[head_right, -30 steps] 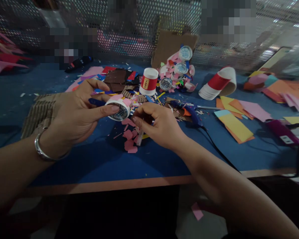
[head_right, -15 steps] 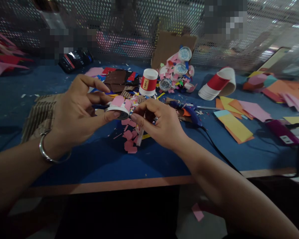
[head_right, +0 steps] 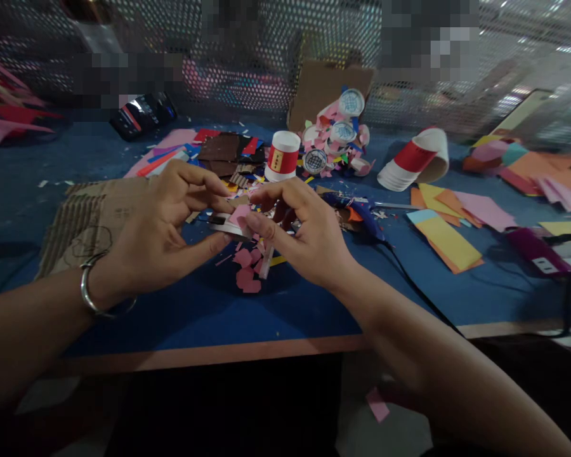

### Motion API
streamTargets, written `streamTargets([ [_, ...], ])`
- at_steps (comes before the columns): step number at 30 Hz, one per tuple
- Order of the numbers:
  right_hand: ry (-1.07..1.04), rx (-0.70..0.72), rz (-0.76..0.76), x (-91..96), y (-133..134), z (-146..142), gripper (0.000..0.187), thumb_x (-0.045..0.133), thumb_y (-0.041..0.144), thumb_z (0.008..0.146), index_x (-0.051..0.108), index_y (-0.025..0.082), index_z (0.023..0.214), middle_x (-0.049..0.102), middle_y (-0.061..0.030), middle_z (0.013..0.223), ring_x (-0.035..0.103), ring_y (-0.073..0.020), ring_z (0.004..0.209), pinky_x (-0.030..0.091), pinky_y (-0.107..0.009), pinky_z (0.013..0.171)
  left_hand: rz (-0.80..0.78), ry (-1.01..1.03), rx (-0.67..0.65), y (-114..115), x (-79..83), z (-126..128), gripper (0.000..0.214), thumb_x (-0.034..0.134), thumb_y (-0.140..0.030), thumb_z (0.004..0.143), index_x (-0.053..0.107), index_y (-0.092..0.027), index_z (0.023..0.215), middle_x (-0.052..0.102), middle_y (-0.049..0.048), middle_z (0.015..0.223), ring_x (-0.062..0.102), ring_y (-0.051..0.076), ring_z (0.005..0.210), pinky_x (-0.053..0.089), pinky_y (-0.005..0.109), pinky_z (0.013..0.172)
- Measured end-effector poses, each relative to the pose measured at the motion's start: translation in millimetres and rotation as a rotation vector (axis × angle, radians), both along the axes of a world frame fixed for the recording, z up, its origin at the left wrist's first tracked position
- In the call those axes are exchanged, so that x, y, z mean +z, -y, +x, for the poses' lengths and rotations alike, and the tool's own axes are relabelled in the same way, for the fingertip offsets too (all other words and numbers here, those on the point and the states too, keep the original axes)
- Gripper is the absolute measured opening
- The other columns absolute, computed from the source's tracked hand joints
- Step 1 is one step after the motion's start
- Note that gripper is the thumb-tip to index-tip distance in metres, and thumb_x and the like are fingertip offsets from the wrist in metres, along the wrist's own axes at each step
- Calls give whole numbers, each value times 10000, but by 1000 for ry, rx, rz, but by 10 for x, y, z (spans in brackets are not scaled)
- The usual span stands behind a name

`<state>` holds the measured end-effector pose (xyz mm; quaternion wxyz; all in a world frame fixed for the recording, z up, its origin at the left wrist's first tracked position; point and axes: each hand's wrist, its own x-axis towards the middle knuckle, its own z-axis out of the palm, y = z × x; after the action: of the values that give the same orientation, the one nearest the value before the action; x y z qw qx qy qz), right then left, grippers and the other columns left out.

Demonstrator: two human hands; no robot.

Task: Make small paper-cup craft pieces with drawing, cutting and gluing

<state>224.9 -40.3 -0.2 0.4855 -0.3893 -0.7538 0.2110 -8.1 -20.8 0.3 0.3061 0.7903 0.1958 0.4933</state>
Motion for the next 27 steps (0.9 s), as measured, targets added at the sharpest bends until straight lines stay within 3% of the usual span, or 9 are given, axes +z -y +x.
streamTargets([
  [2, -17, 52, -50, -2, -18, 6, 405, 862, 613, 941, 800, 234, 1070, 755, -38, 1036, 664, -172, 858, 552, -309, 734, 61, -46, -35, -50, -44, -2, 473, 718, -54, 831, 578, -256, 1235, 638, 42, 1221, 709, 175, 1001, 593, 344, 895],
  [7, -45, 147, -141, 34, -30, 5, 356, 892, 567, 928, 789, 227, 947, 749, -13, 934, 654, -158, 814, 525, -293, 715, 148, -71, -112, -97, -45, 3, 465, 729, -60, 826, 560, -243, 1218, 615, 29, 1148, 676, 151, 929, 586, 337, 839],
  [12, -71, 200, -159, 41, -32, 3, 319, 901, 509, 938, 772, 218, 913, 721, 7, 868, 630, -135, 774, 499, -277, 703, -4, -77, -120, -67, 8, 7, 410, 741, -79, 824, 561, -256, 1147, 627, 22, 1097, 665, 167, 905, 562, 344, 828],
  [18, -73, 221, -201, 44, -13, 0, 365, 891, 549, 935, 760, 209, 907, 700, 4, 849, 619, -136, 758, 495, -269, 673, -188, -87, -158, -42, 81, 3, 382, 769, -125, 804, 591, -259, 1115, 677, 29, 1089, 704, 207, 950, 576, 352, 829],
  [22, -57, 205, -200, 71, -8, 2, 387, 882, 579, 933, 764, 211, 901, 708, -1, 856, 620, -135, 752, 495, -266, 661, -334, -81, -115, -49, 102, 3, 390, 844, -149, 755, 639, -261, 1068, 674, 20, 1008, 719, 253, 1016, 587, 365, 850],
  [27, -51, 188, -228, 94, -14, 5, 383, 880, 583, 934, 787, 212, 936, 725, -11, 891, 649, -148, 796, 516, -272, 681, -315, -32, -133, -131, 69, -18, 387, 865, -161, 791, 635, -240, 1091, 677, 46, 1136, 688, 228, 1072, 602, 349, 876],
])
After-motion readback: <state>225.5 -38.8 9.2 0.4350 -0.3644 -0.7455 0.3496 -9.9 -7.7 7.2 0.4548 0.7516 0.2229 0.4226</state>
